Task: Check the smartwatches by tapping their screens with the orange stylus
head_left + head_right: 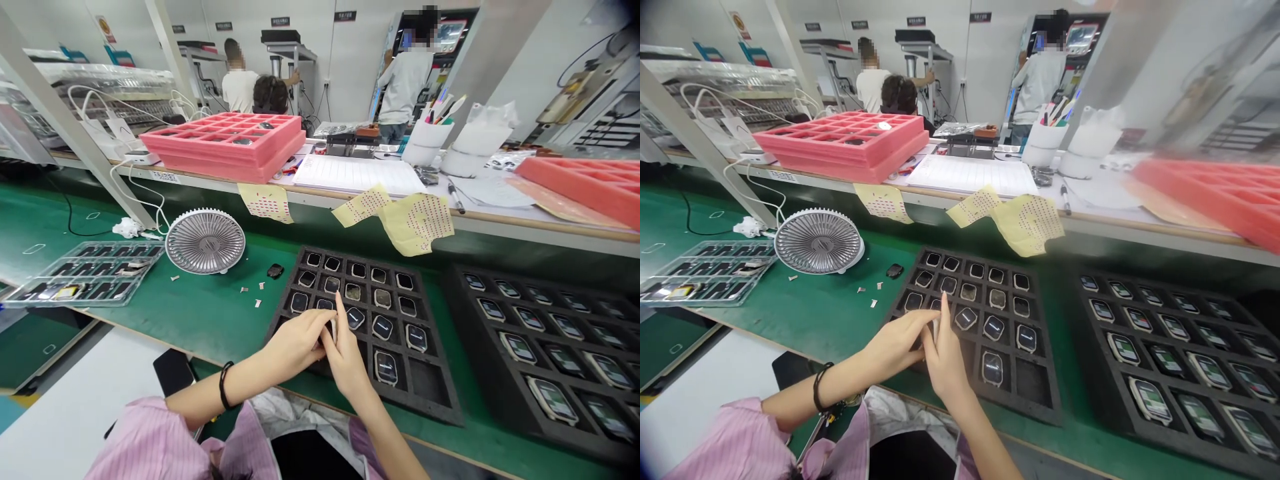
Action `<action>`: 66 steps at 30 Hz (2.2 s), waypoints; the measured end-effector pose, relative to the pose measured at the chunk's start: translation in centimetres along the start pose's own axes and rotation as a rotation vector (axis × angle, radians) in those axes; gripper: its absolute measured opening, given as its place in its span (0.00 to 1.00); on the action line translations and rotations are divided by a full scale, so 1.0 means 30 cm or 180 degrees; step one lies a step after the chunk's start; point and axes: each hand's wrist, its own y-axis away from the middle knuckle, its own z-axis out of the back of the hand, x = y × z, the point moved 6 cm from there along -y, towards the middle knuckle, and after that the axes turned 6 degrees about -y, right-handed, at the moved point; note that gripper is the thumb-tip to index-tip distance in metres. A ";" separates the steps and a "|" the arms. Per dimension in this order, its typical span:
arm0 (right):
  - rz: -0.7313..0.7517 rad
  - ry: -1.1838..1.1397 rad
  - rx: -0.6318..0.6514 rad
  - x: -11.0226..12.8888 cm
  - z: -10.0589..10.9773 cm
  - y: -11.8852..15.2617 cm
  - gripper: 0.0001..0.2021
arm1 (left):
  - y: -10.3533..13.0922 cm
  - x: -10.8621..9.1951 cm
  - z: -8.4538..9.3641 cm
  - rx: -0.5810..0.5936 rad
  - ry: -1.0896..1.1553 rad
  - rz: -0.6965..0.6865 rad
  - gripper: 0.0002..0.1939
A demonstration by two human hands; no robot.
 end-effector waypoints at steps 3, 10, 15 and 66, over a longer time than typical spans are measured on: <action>0.0043 -0.0061 0.0011 0.006 -0.002 0.004 0.35 | 0.003 -0.009 -0.015 -0.0292 -0.0119 -0.0049 0.27; -0.0980 -0.1564 0.0909 0.004 0.013 -0.008 0.32 | 0.005 0.004 0.060 -0.0534 0.0457 0.0033 0.26; -0.1029 -0.1613 0.1343 0.017 0.017 -0.014 0.19 | 0.011 -0.004 0.060 -0.0484 0.0354 0.0014 0.25; -0.1084 -0.1935 0.0697 -0.115 0.075 0.024 0.25 | 0.146 0.386 0.008 0.0402 0.0219 0.2327 0.28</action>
